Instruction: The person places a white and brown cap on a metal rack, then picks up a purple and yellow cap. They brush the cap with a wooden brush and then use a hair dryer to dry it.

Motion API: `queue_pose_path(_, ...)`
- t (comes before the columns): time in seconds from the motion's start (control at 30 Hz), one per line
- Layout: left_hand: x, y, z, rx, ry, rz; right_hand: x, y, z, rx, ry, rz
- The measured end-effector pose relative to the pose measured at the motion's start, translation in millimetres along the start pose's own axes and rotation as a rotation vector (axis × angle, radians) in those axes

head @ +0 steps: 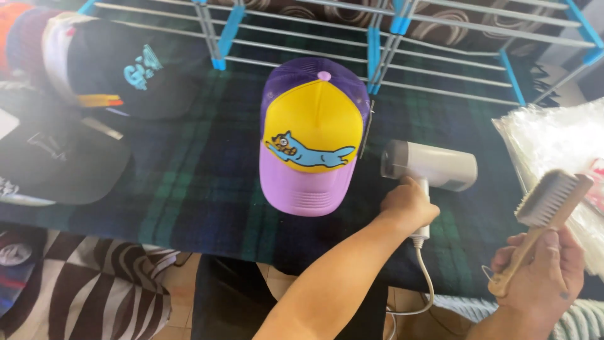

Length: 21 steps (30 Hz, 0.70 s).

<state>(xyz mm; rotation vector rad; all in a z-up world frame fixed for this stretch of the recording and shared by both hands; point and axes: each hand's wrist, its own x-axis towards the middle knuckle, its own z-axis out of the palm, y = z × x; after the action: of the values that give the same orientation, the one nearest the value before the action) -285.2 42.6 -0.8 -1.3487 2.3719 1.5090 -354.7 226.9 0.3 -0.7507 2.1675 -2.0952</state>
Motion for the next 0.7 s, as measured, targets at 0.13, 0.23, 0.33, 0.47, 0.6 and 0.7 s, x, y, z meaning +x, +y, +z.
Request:
queue_pose_path(0.13, -6, 2, -10, -0.418, -0.042, -0.135, -10, -11, 9, 0.022, 0.233, 0.074)
queue_pose_path(0.23, -7, 0, -5, -0.708, -0.053, -0.135, 161, 207, -125, 0.022, -0.028, 0.680)
queue_pose_path(0.33, -31, 0, -9, -0.760, -0.069, -0.035, 173, 310, -243, 0.188, -0.439, 0.726)
queue_pose_path(0.47, -115, 2, -62, -0.654, -0.192, 0.179, 158, 288, -234, 0.261, -0.731, 0.370)
queue_pose_path(0.6, -177, -28, -96, -0.660, -0.183, 0.210, 200, 258, -168, 0.026, -1.198, 0.599)
queue_pose_path(0.7, -195, -76, -108, -0.926, -0.154, 0.491, 219, 243, -123, -0.179, -1.540, 0.767)
